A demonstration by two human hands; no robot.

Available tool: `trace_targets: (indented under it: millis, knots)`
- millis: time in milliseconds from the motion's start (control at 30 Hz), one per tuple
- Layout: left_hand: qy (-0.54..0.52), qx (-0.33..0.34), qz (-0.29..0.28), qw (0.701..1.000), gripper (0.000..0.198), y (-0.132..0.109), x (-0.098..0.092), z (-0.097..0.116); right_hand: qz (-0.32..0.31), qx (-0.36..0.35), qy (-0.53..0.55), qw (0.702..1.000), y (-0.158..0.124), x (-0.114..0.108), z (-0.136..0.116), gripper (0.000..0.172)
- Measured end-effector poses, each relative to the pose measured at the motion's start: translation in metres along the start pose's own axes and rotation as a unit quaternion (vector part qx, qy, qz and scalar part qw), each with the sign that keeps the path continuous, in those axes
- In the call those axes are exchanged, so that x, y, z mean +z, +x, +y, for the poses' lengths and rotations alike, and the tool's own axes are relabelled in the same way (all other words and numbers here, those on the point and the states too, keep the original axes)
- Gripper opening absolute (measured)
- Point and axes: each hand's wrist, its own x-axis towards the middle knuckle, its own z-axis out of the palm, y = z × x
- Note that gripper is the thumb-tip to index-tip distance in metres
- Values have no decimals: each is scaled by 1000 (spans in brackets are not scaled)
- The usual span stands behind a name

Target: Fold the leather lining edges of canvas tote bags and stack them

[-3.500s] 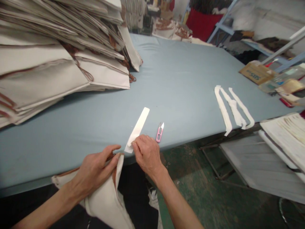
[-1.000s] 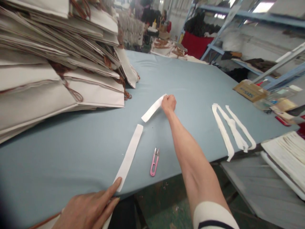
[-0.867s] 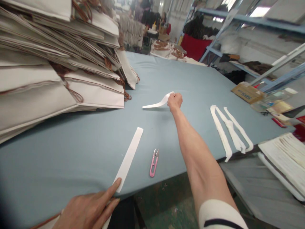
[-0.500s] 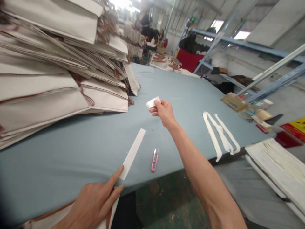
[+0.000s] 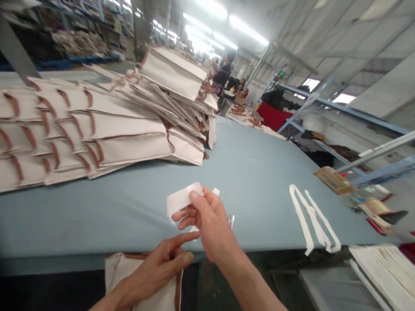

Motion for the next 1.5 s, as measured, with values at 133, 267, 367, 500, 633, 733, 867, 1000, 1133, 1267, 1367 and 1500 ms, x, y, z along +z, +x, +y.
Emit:
trace_targets:
  millis: [133,267,367,500,633,733,867,1000,1133,1267,1367,1500]
  knots:
    - [-107,23,67,992,68,-12,-1,2,-1,-1,25,1000,-24,9,28,38]
    - [-142,26,193,970,60,-28,-7,9,55,16,12,998,-44,6,69,39]
    - [-129,13,323,938,55,-37,-18,12,129,8,-8,992,-58,3,99,41]
    - [-79,8,336,939,42,-49,-39,15,210,-7,-22,977,-73,-1,129,40]
    - [-37,14,312,949,31,-56,-53,19,221,40,-36,974,-89,-7,154,48]
    - [-19,16,285,958,30,-57,-55,22,166,92,-128,973,-104,-14,165,58]
    - [0,23,235,972,30,-59,-51,29,189,44,-302,933,-112,-32,149,52]
    - [41,36,177,983,31,-62,-44,37,139,-66,-373,915,-96,-36,107,31]
    - [67,54,130,988,33,-64,-39,41,43,-178,-356,916,-66,0,77,17]
    - [55,50,109,991,35,-67,-39,42,-92,-160,-295,937,-48,37,76,9]
    - [49,17,117,992,34,-70,-39,45,-92,-151,-255,951,-48,45,83,14]
    - [36,13,121,992,36,-70,-38,45,-78,-131,-249,957,-52,47,88,15]
